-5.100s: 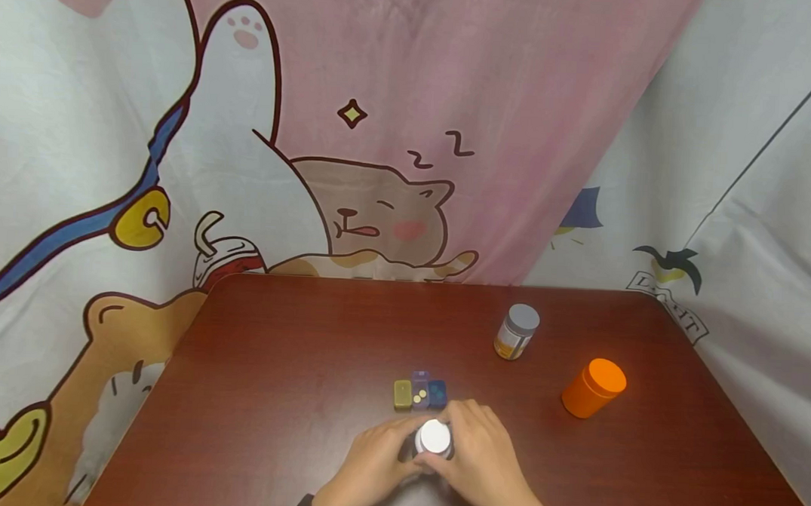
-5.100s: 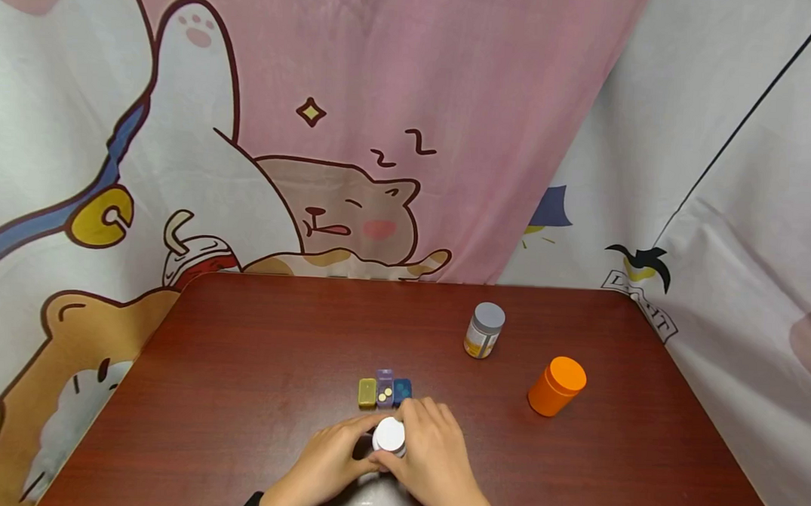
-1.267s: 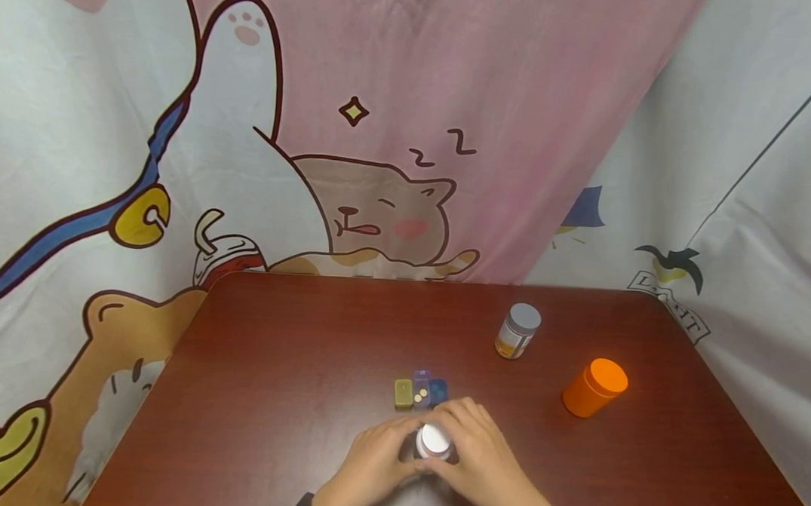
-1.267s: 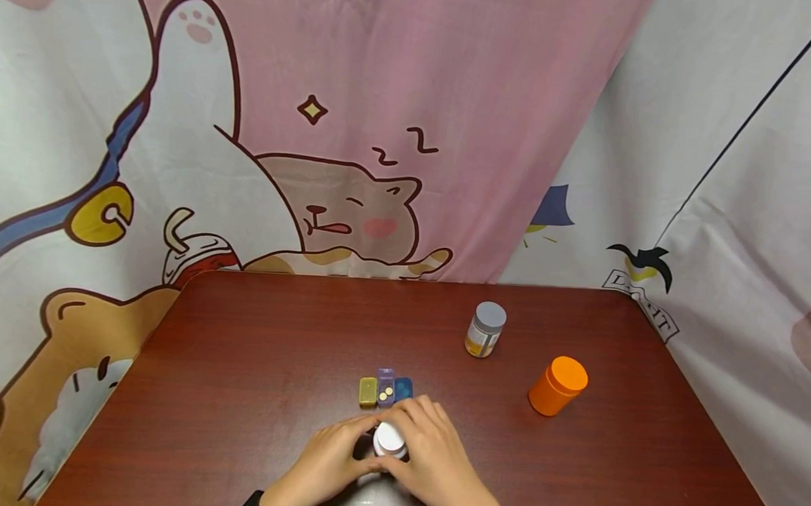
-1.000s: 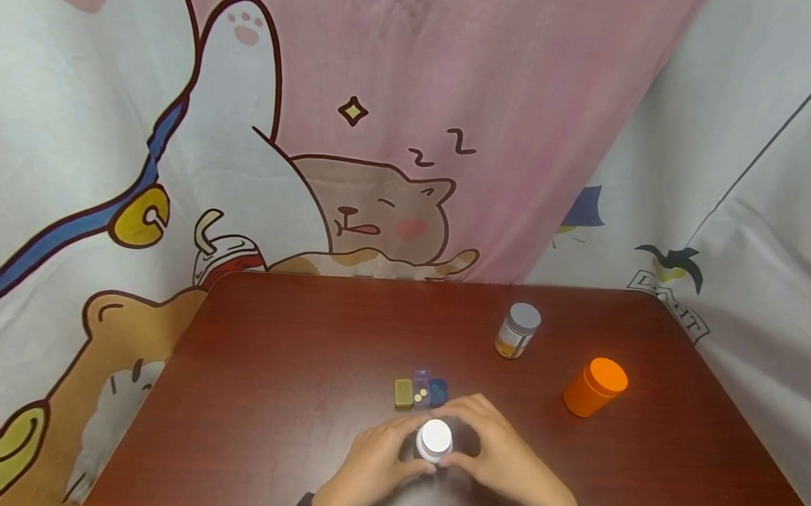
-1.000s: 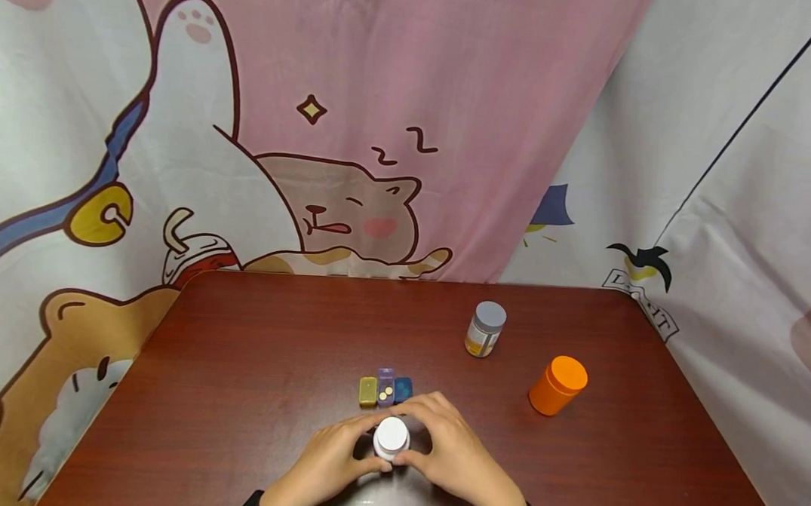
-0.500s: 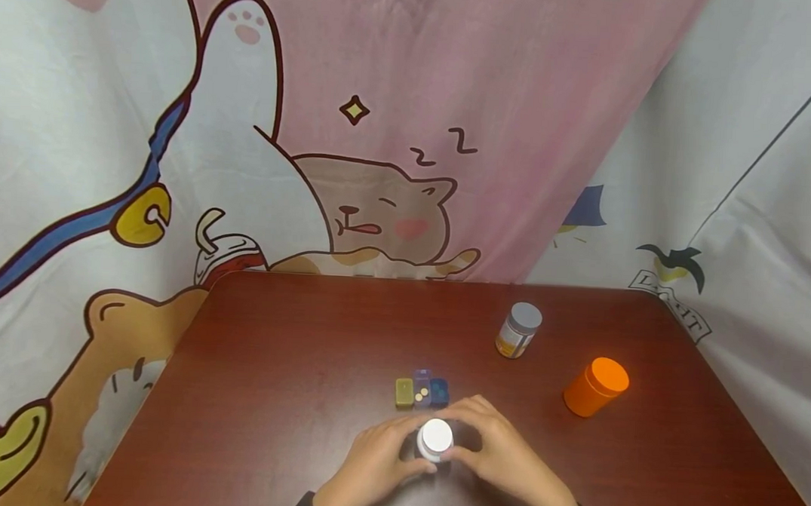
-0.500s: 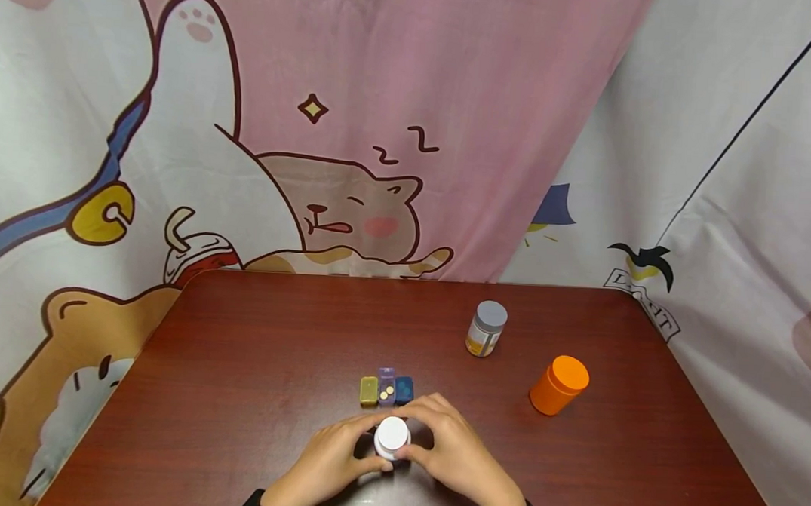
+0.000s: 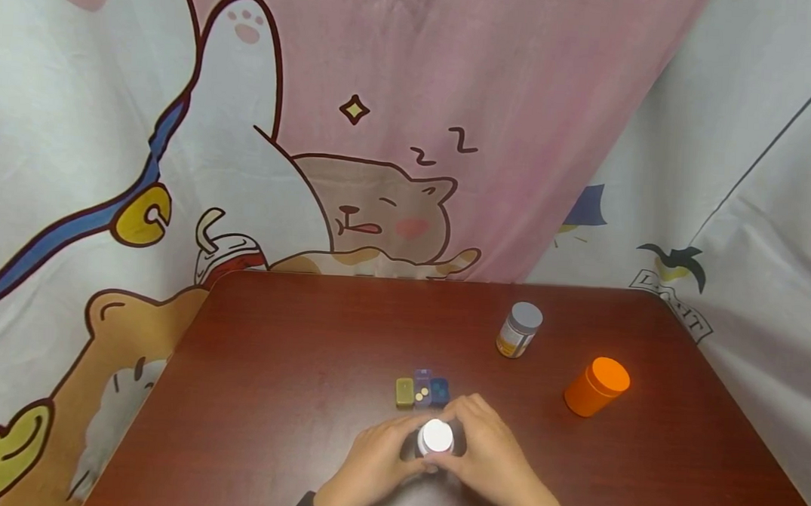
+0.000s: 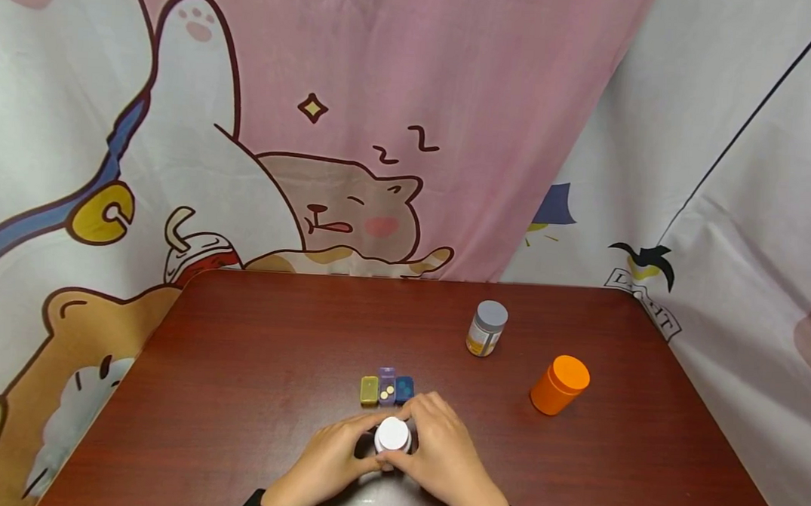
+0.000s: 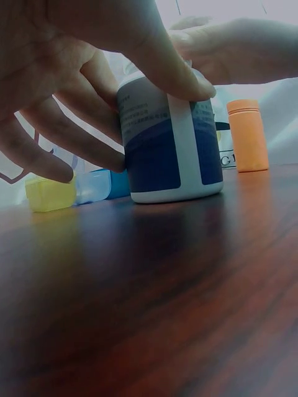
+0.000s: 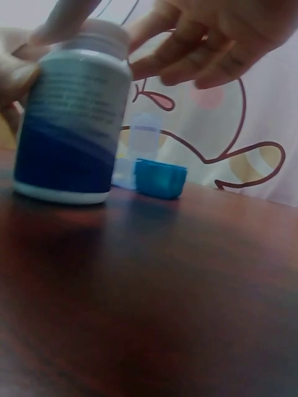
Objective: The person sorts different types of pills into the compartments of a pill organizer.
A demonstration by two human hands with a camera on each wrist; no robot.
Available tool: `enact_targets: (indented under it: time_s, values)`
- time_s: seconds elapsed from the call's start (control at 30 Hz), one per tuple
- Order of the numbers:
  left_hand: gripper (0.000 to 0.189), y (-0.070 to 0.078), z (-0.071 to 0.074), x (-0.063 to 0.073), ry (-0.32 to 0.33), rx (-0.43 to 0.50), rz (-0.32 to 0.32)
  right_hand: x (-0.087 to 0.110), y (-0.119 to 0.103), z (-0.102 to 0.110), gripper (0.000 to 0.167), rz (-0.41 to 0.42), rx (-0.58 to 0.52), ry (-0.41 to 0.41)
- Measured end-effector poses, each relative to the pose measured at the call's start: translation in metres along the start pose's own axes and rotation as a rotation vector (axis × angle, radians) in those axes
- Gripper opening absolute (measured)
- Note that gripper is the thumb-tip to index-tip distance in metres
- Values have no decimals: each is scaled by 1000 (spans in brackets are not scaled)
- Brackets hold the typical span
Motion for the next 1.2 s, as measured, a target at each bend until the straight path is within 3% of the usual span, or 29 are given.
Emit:
enact_targets:
  time_s: [0.2,0.3,0.47,0.6,0.7,0.83,1.2]
  values:
    - [60,1,2,0,25,-22,-6,1,-8,-1,64,43,223,107]
    - [60,1,1,0,14,-24,-2,1,-9,-1,68,55,261,95]
    - [61,1,-1,-1,-12,-32,2,2,0,-4,76,30,121,-77]
    - [61,2,0,0,-10,-30,-4,4,9,0,68,-12,-52,-162]
    - [62,2,0,0,-7,-22,-7,4,12,3,56,-2,-158,-182]
    - [62,1,-1,0,-15,-19,-5,3,13,5,48,27,-221,-180]
    - [64,0,-1,0,-28,-25,2,1,7,-1,46,-13,-174,-129]
Point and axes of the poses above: each hand's wrist, its own x-axis away from the middle knuckle, its own z-axis out of the back of the hand, y = z × x, the point moved 8 cm from there along -x, towards the middle knuckle, and after that the axes turned 15 degrees about -x, right-handed, at the moved point
